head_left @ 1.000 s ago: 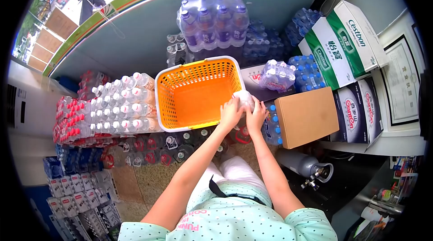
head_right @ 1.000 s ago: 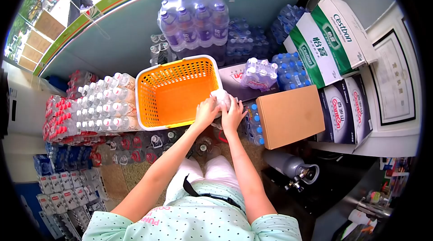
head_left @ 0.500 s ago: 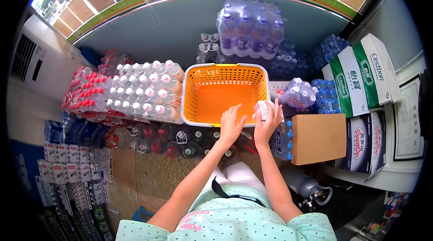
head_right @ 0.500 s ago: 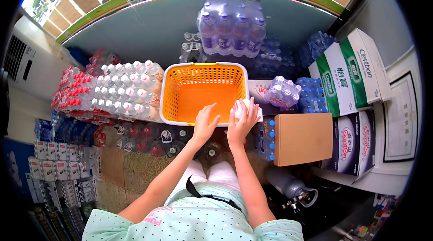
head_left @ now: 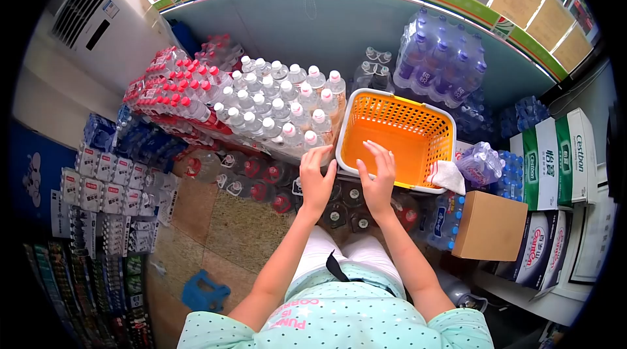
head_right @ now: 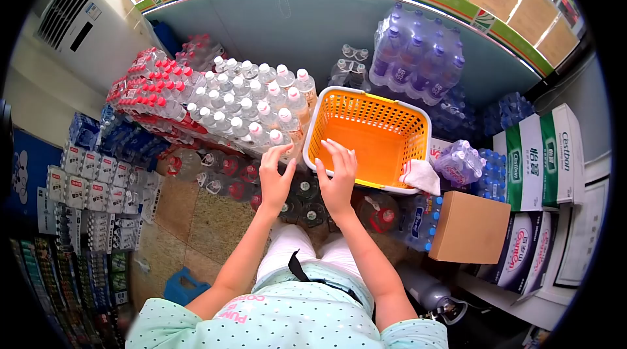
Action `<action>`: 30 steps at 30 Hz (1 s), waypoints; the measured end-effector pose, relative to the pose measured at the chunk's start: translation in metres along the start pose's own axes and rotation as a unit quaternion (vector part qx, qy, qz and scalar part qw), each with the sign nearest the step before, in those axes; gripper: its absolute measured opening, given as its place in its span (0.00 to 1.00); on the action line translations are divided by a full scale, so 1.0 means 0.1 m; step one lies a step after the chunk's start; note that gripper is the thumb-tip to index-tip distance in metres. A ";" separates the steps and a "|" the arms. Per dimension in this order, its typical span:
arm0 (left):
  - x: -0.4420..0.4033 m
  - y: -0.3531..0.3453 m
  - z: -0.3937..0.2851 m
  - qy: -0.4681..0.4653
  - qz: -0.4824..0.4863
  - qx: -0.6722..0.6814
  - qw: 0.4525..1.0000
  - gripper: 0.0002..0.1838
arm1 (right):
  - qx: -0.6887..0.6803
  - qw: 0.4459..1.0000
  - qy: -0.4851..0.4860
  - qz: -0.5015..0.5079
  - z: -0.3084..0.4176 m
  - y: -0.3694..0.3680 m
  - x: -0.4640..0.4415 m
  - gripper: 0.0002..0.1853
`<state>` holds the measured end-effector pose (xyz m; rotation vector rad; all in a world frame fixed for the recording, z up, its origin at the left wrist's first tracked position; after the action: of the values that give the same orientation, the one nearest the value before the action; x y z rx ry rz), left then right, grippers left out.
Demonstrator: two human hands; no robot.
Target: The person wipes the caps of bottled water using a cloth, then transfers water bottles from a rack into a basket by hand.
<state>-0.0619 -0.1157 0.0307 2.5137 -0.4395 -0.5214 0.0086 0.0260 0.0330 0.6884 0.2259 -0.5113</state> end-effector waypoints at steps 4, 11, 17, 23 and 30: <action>-0.15 0.44 0.44 0.012 0.004 -0.042 0.999 0.20 | -0.005 0.998 -0.009 0.062 0.20 -0.50 -0.15 0.25; -0.39 0.68 0.95 -0.008 0.057 -0.112 0.992 0.29 | 0.091 0.986 -0.057 0.126 0.14 -1.32 -0.36 0.35; -0.34 0.55 1.29 0.025 0.126 -0.148 0.981 0.41 | 0.126 0.979 -0.114 0.115 0.03 -1.57 -0.38 0.34; -0.21 0.46 1.32 0.037 0.152 -0.120 0.980 0.46 | 0.112 0.984 -0.112 0.086 -0.03 -1.63 -0.38 0.33; -0.11 0.42 1.34 0.049 0.171 -0.117 0.977 0.47 | 0.113 0.982 -0.133 0.077 -0.08 -1.70 -0.38 0.33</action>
<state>-0.1400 -0.2031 -0.0477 2.1655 -0.7129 -0.2947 -0.1120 -0.0658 -0.0523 0.8419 -0.1377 -0.4776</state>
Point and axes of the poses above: each hand's wrist, its own x-axis away from the middle knuckle, its own y-axis out of the back of the hand, z = x × y, the point moved 3 cm from there along -x, towards the middle knuckle, and after that the axes turned 9 degrees about z, right-handed, at the moved point
